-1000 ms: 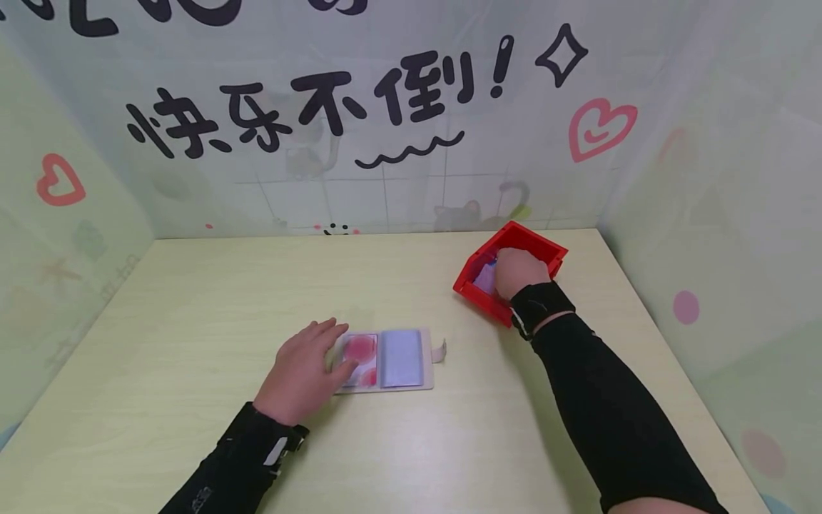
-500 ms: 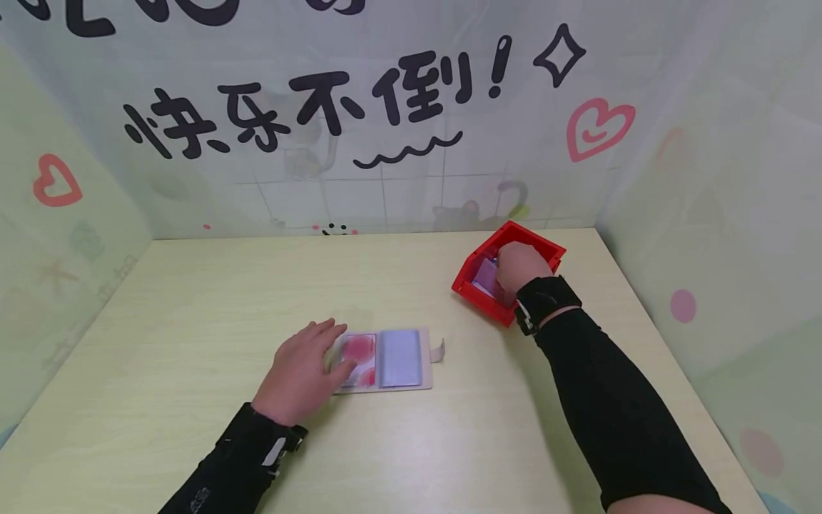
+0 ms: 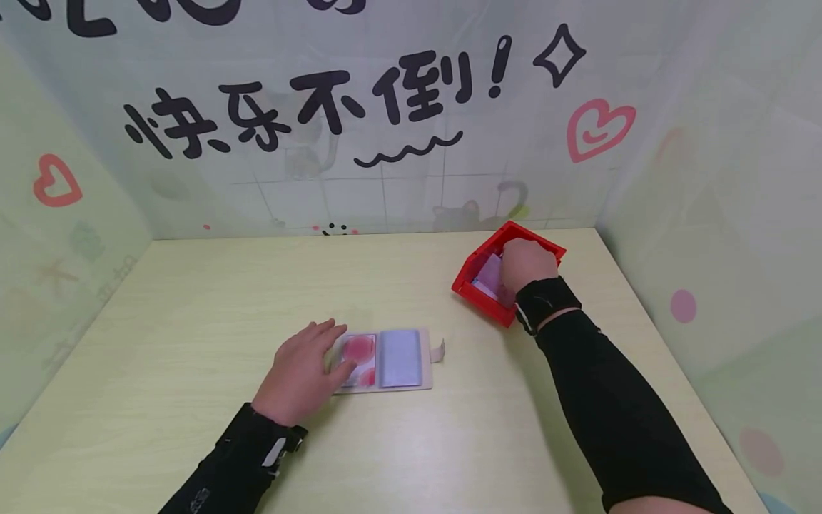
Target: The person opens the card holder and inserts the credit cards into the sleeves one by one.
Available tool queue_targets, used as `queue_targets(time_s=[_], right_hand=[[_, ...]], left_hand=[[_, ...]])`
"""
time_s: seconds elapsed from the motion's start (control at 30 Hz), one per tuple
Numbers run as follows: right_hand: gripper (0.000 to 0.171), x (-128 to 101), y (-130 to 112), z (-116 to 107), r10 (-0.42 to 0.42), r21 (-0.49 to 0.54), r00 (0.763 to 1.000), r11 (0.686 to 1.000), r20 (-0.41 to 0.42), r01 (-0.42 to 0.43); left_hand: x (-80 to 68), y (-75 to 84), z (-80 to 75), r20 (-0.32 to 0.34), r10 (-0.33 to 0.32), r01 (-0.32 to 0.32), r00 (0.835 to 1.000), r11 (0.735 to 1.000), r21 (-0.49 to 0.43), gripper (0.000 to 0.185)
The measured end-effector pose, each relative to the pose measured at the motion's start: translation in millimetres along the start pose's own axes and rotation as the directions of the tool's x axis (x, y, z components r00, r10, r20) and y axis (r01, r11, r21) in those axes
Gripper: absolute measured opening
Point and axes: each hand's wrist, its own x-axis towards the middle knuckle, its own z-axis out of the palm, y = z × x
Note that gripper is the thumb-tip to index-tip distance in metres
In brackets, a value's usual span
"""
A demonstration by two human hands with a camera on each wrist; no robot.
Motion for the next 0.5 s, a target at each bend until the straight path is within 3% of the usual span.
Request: queue_targets(time_s=[0.27, 0.5], right_hand=[[0.037, -1.0, 3.9, 0.7, 0.006, 0.048, 1.000, 0.999, 0.020, -0.007], [0.033, -1.4, 8.9, 1.2, -0.010, 0.076, 1.000, 0.997, -0.011, 0.011]], left_hand=[[0.7, 0.1, 0.6, 0.002, -0.003, 0.003, 1.000, 1.000, 0.000, 0.060], [0.6, 1.3, 0.0, -0.001, -0.003, 0.003, 1.000, 1.000, 0.004, 0.060]])
